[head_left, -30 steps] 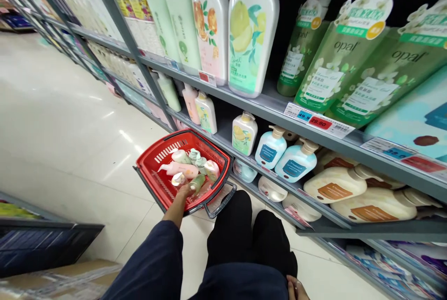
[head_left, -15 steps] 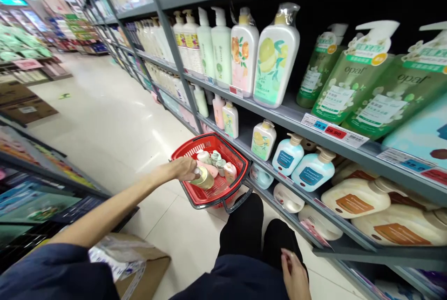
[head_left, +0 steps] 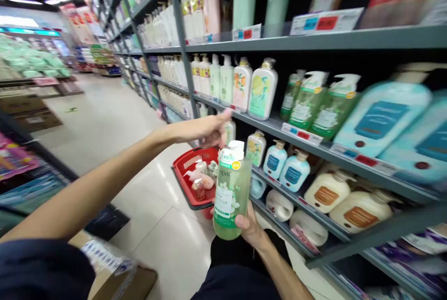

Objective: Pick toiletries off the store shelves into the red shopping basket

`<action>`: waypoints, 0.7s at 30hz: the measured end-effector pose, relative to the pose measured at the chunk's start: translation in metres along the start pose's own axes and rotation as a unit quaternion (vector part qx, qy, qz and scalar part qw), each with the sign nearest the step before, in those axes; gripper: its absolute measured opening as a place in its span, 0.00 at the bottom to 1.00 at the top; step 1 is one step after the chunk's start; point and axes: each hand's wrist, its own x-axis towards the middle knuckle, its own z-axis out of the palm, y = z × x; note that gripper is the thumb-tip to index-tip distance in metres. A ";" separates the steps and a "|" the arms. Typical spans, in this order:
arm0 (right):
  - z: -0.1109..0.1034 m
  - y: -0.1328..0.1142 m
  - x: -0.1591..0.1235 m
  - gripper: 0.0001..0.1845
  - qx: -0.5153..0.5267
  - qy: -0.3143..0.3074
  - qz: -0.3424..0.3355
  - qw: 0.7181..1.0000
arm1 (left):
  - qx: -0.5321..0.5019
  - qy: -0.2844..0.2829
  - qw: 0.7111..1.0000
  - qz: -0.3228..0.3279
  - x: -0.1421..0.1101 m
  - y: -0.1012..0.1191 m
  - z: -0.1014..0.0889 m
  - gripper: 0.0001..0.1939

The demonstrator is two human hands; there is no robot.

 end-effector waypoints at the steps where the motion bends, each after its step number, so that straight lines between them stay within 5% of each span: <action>1: -0.001 -0.006 -0.009 0.46 0.037 -0.009 -0.002 0.999 | -0.050 -0.002 0.999 0.000 -0.001 -0.008 0.011 0.50; 6: -0.025 -0.052 -0.034 0.45 0.073 -0.009 -0.028 0.997 | -0.189 0.019 0.980 0.058 -0.018 -0.049 0.101 0.43; 10: -0.047 -0.085 -0.034 0.45 0.013 0.051 -0.052 0.997 | -0.247 0.050 0.961 0.115 -0.022 -0.031 0.161 0.39; 15: -0.062 -0.102 -0.015 0.44 -0.116 0.140 -0.102 0.978 | -0.314 0.060 0.928 0.191 0.006 0.005 0.180 0.42; 21: -0.078 -0.134 0.009 0.45 -0.353 0.146 -0.147 0.912 | -0.382 0.121 0.888 0.227 0.044 -0.005 0.187 0.45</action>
